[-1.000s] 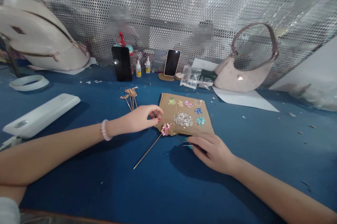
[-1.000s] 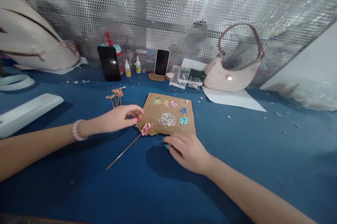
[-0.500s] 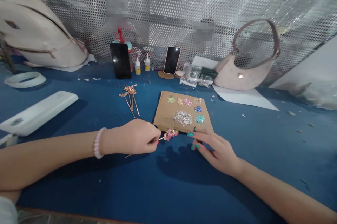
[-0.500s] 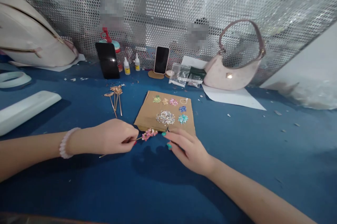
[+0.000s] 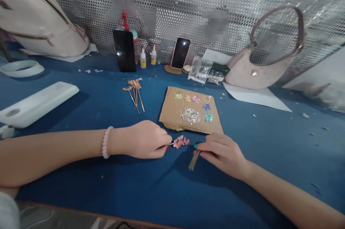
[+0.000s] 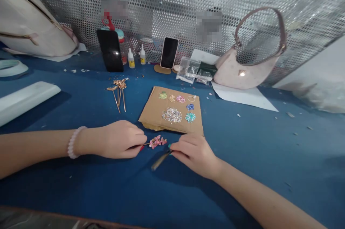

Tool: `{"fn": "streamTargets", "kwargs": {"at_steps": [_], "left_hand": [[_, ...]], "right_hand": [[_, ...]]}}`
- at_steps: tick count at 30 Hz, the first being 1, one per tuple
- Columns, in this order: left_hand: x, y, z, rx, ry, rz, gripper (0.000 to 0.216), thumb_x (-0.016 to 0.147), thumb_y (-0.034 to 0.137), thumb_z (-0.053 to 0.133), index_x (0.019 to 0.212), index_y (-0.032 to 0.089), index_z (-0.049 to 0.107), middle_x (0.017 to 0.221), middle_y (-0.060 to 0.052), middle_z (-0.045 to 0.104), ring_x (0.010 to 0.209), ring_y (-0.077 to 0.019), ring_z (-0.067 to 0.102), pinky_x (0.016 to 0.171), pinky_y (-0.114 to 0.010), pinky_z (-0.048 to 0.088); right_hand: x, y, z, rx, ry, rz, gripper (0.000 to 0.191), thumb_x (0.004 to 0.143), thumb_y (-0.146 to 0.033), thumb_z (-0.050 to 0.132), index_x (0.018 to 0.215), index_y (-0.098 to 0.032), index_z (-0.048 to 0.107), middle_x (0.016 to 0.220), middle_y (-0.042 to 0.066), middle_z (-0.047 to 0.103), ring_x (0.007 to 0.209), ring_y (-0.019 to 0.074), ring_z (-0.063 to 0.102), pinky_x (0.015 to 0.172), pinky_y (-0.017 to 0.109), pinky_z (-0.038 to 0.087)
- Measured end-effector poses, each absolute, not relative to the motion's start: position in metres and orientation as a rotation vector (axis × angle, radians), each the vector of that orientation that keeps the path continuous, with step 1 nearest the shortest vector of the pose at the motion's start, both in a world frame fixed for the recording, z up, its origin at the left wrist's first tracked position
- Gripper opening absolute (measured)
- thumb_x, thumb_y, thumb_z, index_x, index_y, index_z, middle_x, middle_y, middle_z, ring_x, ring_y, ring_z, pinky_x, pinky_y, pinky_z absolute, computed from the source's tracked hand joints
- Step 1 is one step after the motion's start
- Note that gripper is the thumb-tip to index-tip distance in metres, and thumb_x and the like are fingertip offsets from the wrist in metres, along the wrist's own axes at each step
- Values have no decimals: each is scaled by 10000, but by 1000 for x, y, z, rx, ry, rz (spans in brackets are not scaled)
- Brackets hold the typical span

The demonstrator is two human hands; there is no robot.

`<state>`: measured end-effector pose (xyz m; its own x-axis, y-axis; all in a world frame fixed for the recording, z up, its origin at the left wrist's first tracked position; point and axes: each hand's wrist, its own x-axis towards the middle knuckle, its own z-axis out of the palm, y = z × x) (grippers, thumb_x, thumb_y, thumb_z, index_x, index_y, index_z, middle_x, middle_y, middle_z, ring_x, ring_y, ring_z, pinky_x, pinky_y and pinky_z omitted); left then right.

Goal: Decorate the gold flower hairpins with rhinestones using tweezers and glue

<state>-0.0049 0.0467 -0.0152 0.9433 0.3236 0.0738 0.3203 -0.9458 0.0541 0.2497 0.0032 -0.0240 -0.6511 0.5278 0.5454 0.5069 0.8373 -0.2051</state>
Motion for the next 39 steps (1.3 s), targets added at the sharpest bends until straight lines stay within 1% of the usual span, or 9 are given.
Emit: {"fn": "streamTargets", "kwargs": {"at_steps": [2,5,6,9,13,18,24,30,39], "left_hand": [[-5,47,-17,3056,497,120,183,856,203,475,680,169,512,622,-7,587,550,-149,539,502,-279,342],[-4,48,-19,3064,484,128,187,863,207,465,687,170,516,638,-9,602,560,-147,545,510,-281,344],[-4,48,-19,3067,481,134,188,862,208,464,686,170,515,640,-9,603,560,-146,544,510,-280,341],[-4,48,-20,3067,474,144,195,863,206,460,677,170,507,627,-7,596,550,-141,532,509,-276,332],[-5,49,-20,3051,461,161,209,868,212,453,667,171,494,617,-2,584,532,-133,510,504,-270,327],[-7,49,-20,3058,452,210,226,871,196,428,652,172,479,599,-5,564,523,-135,497,491,-277,309],[-6,48,-20,3043,426,256,251,885,197,408,642,175,465,579,-4,546,506,-135,485,490,-275,308],[-7,48,-21,3067,451,202,219,878,199,428,668,174,483,610,-4,562,533,-140,507,500,-287,322],[-7,46,-23,3083,443,255,215,875,195,429,665,174,470,603,-13,558,532,-149,518,493,-281,313]], "right_hand": [[249,4,-24,-729,-2428,44,166,910,-229,498,814,-179,624,611,22,602,540,124,563,484,242,459],[249,5,-24,-752,-2407,117,144,904,-273,523,836,-183,614,794,70,649,740,157,631,630,277,531],[249,5,-24,-758,-2397,154,135,906,-272,520,845,-188,607,818,72,652,778,162,637,661,288,540],[250,7,-25,-783,-2386,243,110,922,-234,483,898,-200,585,751,45,647,715,154,630,616,287,538],[252,8,-26,-824,-2407,230,117,923,-206,473,977,-208,576,726,35,646,661,145,612,570,271,512],[256,8,-26,-764,-2472,297,137,875,-119,480,868,-185,599,620,10,567,561,121,525,503,248,438],[257,8,-23,-733,-2491,395,163,840,-76,460,810,-185,577,598,-2,539,536,107,474,485,237,385],[258,8,-24,-755,-2504,392,165,838,-65,457,816,-186,567,607,-5,528,546,105,466,493,234,379],[259,9,-24,-825,-2525,388,172,858,-104,440,782,-193,566,613,1,555,561,114,497,506,234,403]]}}
